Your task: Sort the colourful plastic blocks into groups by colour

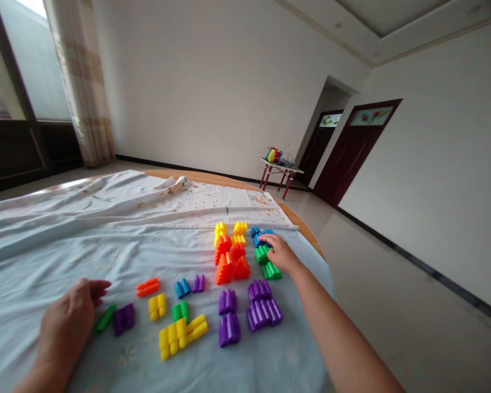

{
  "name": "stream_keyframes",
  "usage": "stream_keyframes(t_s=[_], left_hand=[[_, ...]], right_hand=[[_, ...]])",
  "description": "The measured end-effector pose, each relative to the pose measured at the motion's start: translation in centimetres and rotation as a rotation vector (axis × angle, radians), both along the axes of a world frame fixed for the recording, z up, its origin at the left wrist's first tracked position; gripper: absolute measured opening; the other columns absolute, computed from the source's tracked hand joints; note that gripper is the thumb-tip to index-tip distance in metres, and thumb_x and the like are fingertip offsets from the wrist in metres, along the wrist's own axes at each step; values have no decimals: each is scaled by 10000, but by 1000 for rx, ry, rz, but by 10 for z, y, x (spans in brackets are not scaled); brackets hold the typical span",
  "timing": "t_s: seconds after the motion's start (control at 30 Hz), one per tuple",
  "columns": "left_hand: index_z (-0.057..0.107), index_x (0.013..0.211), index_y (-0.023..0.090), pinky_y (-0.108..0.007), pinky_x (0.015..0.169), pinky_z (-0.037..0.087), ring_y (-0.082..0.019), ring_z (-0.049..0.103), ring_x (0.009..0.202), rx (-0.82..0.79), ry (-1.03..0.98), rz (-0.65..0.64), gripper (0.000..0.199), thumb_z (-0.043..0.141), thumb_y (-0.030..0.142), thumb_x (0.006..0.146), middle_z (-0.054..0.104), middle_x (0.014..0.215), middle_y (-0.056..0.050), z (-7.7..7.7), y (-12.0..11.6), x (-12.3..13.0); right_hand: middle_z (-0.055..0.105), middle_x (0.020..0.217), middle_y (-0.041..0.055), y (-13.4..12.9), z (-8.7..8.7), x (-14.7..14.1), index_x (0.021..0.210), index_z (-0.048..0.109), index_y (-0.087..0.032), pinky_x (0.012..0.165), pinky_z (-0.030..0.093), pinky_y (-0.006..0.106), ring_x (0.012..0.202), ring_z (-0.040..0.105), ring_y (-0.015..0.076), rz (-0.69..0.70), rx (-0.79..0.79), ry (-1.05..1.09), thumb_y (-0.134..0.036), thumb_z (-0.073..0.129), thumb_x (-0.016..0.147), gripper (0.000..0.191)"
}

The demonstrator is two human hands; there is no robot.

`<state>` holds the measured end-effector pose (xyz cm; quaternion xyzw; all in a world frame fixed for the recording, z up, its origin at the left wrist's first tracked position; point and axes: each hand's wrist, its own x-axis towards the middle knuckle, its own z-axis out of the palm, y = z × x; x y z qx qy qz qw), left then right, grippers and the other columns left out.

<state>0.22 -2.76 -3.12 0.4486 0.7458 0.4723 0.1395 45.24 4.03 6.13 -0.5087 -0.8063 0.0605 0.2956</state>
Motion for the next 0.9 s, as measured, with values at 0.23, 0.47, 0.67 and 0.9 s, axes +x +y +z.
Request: stream_keyframes(t_s=[0.23,0.47,0.67,0.9], left_hand=[[637,787,146,-293,605,450,-198,572,637,9,-161,-1,471,270,433,858,629,669,-54,18,-10,15],[625,776,145,-295,622,446,-194,566,637,36,-192,-10,469,265,435,854,620,674,-61,24,-15,19],[630,757,150,-304,614,433,-194,551,606,54,-198,-12,466,272,433,847,615,648,-57,27,-17,20],[626,718,168,-309,586,436,-199,555,585,100,-209,-2,491,263,474,842,612,618,-43,19,-14,18]], right_hand=[[637,1072,51,-78,28,-100,1086,616,-207,953,435,334,1028,561,164,242,67,203,-87,473,809,334],[658,964,70,-102,6,-185,1008,646,-194,877,467,331,968,587,203,277,-122,-165,-218,567,818,207],[682,901,101,-87,-4,-200,970,661,-191,767,498,372,892,636,259,137,-291,-470,-364,597,791,257],[608,1009,40,-89,-8,-202,1074,621,-245,824,475,292,919,601,181,263,-290,-157,-246,655,718,358]])
